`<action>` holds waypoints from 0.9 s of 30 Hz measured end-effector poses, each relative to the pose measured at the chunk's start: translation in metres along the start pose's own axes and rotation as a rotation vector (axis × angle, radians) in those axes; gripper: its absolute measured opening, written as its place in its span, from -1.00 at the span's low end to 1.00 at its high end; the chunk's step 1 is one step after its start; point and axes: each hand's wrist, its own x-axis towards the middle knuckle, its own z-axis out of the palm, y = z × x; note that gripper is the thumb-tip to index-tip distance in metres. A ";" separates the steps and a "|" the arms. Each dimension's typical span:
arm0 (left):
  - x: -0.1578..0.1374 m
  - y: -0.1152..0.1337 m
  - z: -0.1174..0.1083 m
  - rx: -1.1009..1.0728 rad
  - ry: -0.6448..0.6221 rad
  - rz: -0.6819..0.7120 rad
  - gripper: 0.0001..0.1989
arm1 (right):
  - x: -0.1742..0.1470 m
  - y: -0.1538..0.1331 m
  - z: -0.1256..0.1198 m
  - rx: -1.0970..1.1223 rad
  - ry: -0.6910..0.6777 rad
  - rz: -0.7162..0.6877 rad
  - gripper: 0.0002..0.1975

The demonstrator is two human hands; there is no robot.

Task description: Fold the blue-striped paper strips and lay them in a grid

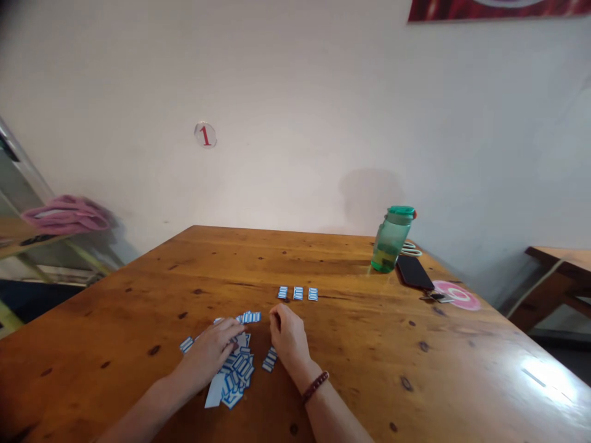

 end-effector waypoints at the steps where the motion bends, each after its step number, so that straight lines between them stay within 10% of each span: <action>1: 0.003 0.000 -0.001 0.025 -0.031 0.003 -0.64 | 0.000 0.000 0.000 0.003 0.000 -0.001 -0.82; 27: 0.036 -0.003 -0.024 0.130 -0.304 0.081 -0.75 | -0.001 0.004 0.007 0.042 -0.032 -0.008 -0.84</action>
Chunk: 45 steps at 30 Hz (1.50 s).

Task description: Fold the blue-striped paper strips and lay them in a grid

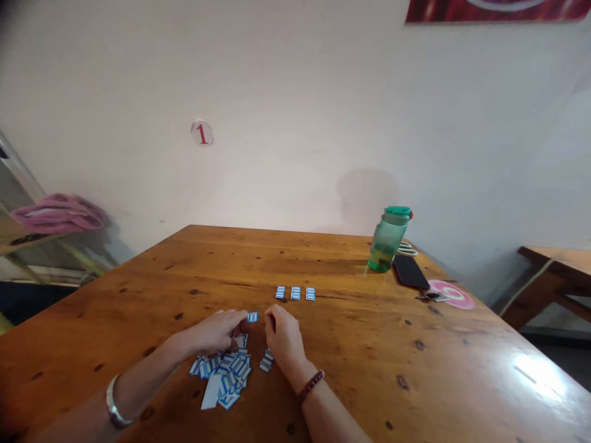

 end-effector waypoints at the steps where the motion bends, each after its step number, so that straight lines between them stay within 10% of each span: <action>1: 0.001 -0.002 0.001 -0.006 -0.002 0.004 -0.74 | 0.000 0.000 0.000 0.001 0.001 -0.007 -0.84; 26: 0.025 -0.022 0.011 -0.107 -0.070 0.008 -0.73 | 0.001 -0.005 -0.003 0.006 -0.008 -0.005 -0.83; 35: 0.021 -0.030 0.015 -0.444 -0.044 0.009 -0.94 | 0.001 -0.007 -0.004 -0.008 -0.025 0.032 -0.84; 45: 0.004 -0.012 0.014 -0.866 0.250 -0.225 -0.80 | 0.003 -0.014 -0.001 0.281 -0.006 0.179 -0.87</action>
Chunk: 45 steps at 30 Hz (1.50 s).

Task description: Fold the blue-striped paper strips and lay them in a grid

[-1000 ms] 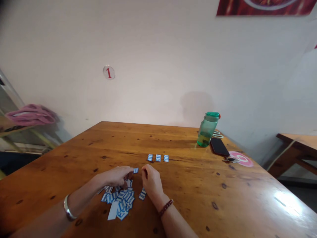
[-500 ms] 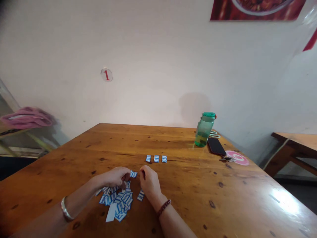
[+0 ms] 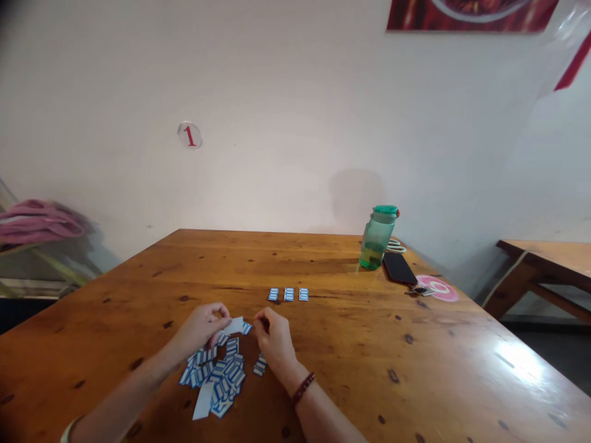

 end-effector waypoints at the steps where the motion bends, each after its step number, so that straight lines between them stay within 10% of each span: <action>1: -0.002 0.000 0.005 -0.116 0.014 -0.022 -0.77 | 0.000 -0.002 0.001 0.074 -0.010 0.045 -0.86; 8: -0.006 -0.002 0.030 -0.369 0.126 0.054 -0.72 | -0.002 -0.013 0.000 0.552 -0.076 0.377 -0.64; 28: -0.011 0.000 0.040 -0.450 0.114 0.097 -0.77 | -0.007 -0.017 0.003 0.640 -0.118 0.410 -0.78; 36: -0.008 -0.005 0.026 -1.024 0.258 -0.065 -0.81 | -0.004 -0.010 -0.006 0.083 -0.112 0.067 -0.83; 40: -0.011 -0.008 0.013 -1.153 0.333 -0.155 -0.96 | -0.006 -0.012 -0.010 -0.370 -0.347 -0.251 -0.59; 45: -0.013 -0.008 0.007 -1.198 0.366 -0.188 -0.88 | -0.011 -0.013 -0.008 -0.691 -0.574 -0.297 -0.47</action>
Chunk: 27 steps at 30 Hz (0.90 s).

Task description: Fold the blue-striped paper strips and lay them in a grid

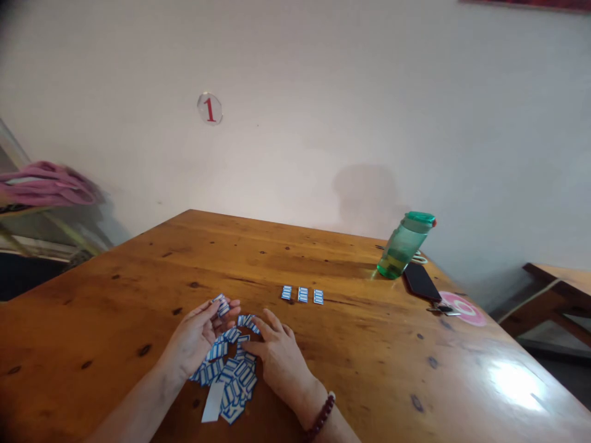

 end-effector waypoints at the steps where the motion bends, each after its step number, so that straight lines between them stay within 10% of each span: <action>1: 0.000 0.000 0.000 -0.006 -0.005 -0.011 -0.86 | -0.001 0.001 0.000 -0.028 -0.016 0.009 -0.48; 27: -0.004 0.001 0.006 -0.011 -0.100 -0.181 -0.63 | 0.005 0.003 -0.012 -0.005 0.024 0.247 -0.84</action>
